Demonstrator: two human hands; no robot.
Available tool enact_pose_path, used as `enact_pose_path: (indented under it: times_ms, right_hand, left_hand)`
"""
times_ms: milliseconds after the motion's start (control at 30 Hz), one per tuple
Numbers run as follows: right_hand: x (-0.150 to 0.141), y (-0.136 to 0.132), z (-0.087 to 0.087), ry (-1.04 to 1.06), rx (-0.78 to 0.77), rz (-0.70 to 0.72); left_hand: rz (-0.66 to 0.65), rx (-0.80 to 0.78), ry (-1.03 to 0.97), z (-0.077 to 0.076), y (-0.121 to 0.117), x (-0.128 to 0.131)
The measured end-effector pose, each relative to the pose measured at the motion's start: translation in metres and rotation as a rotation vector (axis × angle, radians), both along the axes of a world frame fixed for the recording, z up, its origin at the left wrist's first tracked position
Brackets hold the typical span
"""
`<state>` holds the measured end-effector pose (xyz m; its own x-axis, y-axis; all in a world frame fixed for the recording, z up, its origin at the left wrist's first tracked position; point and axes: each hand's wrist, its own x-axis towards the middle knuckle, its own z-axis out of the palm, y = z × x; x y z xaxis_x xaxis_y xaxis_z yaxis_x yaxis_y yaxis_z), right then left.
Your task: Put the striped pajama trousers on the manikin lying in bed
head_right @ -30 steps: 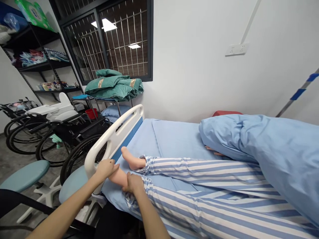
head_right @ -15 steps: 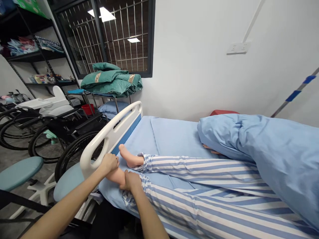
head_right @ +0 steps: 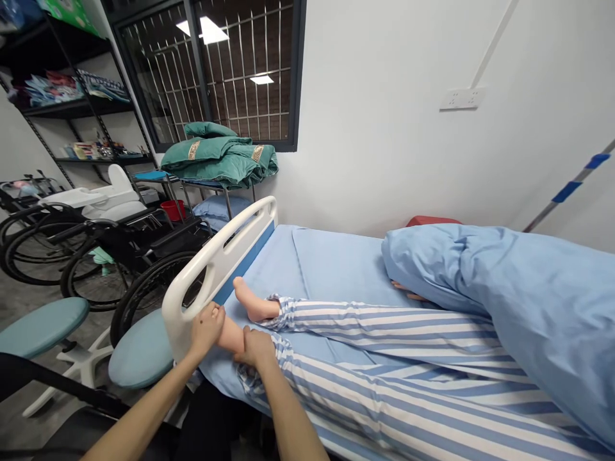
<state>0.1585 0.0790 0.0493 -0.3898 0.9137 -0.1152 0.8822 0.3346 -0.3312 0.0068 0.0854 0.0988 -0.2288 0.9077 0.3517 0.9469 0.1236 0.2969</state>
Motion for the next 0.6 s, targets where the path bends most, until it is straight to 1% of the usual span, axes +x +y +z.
enact_pose_path:
  times_ms: [100, 200, 433, 533, 600]
  right_hand:
    - [0.000, -0.002, 0.002, -0.009, -0.004, 0.003]
    - [-0.001, -0.004, 0.005, -0.003, -0.005, -0.001]
    - [-0.001, -0.005, 0.007, 0.003, -0.004, -0.007]
    - [0.000, -0.005, 0.008, 0.011, -0.008, 0.001]
    - [0.000, -0.004, 0.008, 0.011, -0.010, 0.002]
  left_hand:
    - [0.013, 0.033, -0.125, -0.007, -0.008, 0.000]
    - [0.015, 0.007, -0.135, -0.006, -0.012, 0.001]
    - [-0.010, -0.051, -0.002, 0.001, -0.018, -0.004]
    - [-0.041, -0.101, 0.071, 0.009, -0.017, -0.009]
    - [-0.064, -0.153, 0.165, 0.017, -0.014, -0.011]
